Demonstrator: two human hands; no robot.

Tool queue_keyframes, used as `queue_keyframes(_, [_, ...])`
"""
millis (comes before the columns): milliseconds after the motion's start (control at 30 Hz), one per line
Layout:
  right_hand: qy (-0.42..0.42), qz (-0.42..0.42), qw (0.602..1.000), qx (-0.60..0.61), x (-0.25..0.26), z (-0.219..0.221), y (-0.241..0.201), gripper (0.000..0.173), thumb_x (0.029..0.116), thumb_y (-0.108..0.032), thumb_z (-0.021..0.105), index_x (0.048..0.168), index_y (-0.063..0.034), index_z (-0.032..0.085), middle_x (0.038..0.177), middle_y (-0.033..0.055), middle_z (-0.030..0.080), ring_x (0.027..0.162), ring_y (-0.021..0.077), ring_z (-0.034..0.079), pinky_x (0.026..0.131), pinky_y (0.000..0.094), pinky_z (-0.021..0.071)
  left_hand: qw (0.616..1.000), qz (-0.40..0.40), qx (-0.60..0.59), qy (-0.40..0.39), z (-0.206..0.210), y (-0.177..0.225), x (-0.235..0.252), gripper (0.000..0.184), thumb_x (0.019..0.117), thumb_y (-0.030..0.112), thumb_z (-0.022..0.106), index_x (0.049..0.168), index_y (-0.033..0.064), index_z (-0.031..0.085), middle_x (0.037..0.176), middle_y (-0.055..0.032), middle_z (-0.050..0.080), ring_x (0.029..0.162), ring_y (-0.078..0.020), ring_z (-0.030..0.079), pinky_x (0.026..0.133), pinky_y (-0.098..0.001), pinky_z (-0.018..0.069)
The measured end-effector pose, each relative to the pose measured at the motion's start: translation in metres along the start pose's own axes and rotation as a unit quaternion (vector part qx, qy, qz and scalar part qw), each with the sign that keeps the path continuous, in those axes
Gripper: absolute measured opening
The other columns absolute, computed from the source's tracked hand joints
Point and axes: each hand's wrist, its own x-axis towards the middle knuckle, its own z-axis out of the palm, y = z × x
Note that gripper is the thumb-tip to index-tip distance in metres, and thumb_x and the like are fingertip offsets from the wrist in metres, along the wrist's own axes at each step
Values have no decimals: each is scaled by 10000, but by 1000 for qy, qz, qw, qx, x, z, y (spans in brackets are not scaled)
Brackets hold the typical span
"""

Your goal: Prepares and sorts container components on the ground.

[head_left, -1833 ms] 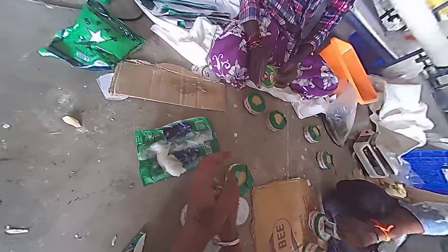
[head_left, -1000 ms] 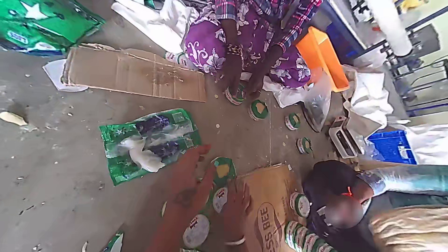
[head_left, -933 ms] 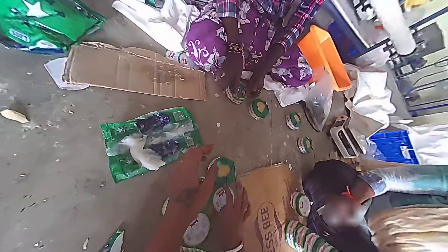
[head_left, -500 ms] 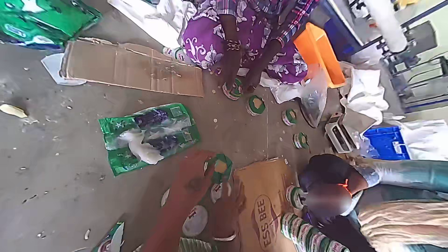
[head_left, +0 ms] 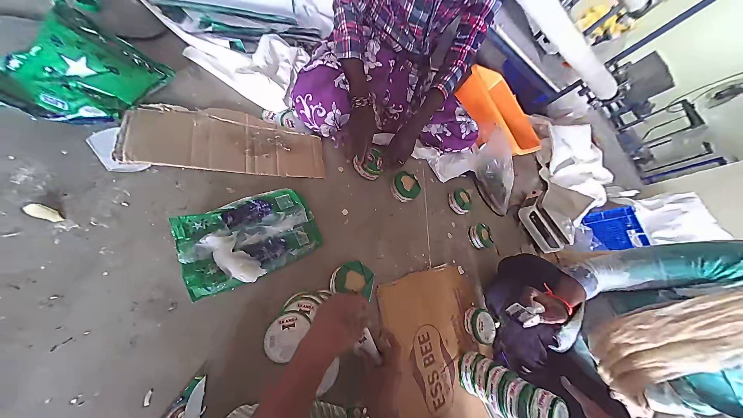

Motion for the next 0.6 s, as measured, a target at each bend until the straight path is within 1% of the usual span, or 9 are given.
queue_keyframes(67, [29,-33,995,86,0,-14,-3,599,810,4,790,1324,161,526,1269,354,614,951,370,712,807,470,599,997,3,15,-80,13,7,6,397,999,254,643,1276,-31,631,1212,-259,656,1170,-418,618,1007,-612,462])
queue_keyframes(100, [19,-35,992,118,0,-22,-5,680,806,0,772,1383,163,452,1279,347,597,939,335,713,788,439,604,994,12,23,-106,19,8,8,432,996,282,651,1278,-43,616,1211,-269,647,1170,-426,612,1005,-616,456])
queue_keyframes(167, [-4,-12,984,175,4,-35,-10,831,768,-26,770,1469,126,351,1224,283,648,942,254,719,788,386,606,993,30,14,-112,26,7,10,423,997,281,650,1236,-66,621,1161,-285,648,1129,-431,619,985,-613,462])
queue_keyframes(233, [-33,24,971,237,10,-45,-15,901,765,-27,785,1513,90,297,1275,256,633,1028,222,701,841,362,600,995,38,-27,-90,23,11,8,380,1002,235,646,1219,-77,634,1133,-284,652,1095,-414,625,978,-582,467])
queue_keyframes(267, [-50,50,958,277,13,-48,-17,900,798,-2,756,1538,67,250,1325,253,593,1064,205,684,869,351,592,995,37,-42,-82,18,13,8,365,997,214,654,1217,-76,637,1132,-277,652,1086,-399,625,975,-563,469])
queue_keyframes(333, [-77,107,929,347,20,-50,-19,758,921,34,596,1565,24,196,1312,233,584,1019,185,683,855,352,590,995,26,-57,-74,9,16,5,338,975,166,680,1203,-79,634,1142,-263,642,1077,-375,618,968,-535,470])
queue_keyframes(400, [-77,155,909,379,27,-46,-23,602,1010,13,498,1553,5,239,1173,187,647,906,158,702,796,330,597,996,11,-57,-73,3,16,3,371,968,142,689,1263,-68,609,1195,-266,633,1123,-377,608,997,-533,459])
queue_keyframes(500, [-66,170,910,372,41,-40,-30,565,1002,32,552,1513,17,314,1053,163,674,836,135,697,773,299,591,997,-4,-56,-48,-2,9,2,327,1021,117,594,1296,-60,591,1180,-271,638,1100,-383,621,990,-537,467])
queue_keyframes(600, [-95,145,930,323,58,-34,-46,588,990,33,581,1515,37,316,1150,224,657,897,172,694,819,326,581,997,-23,-74,28,-8,3,2,295,1075,136,487,1212,-82,633,1126,-260,657,1066,-361,633,982,-510,473])
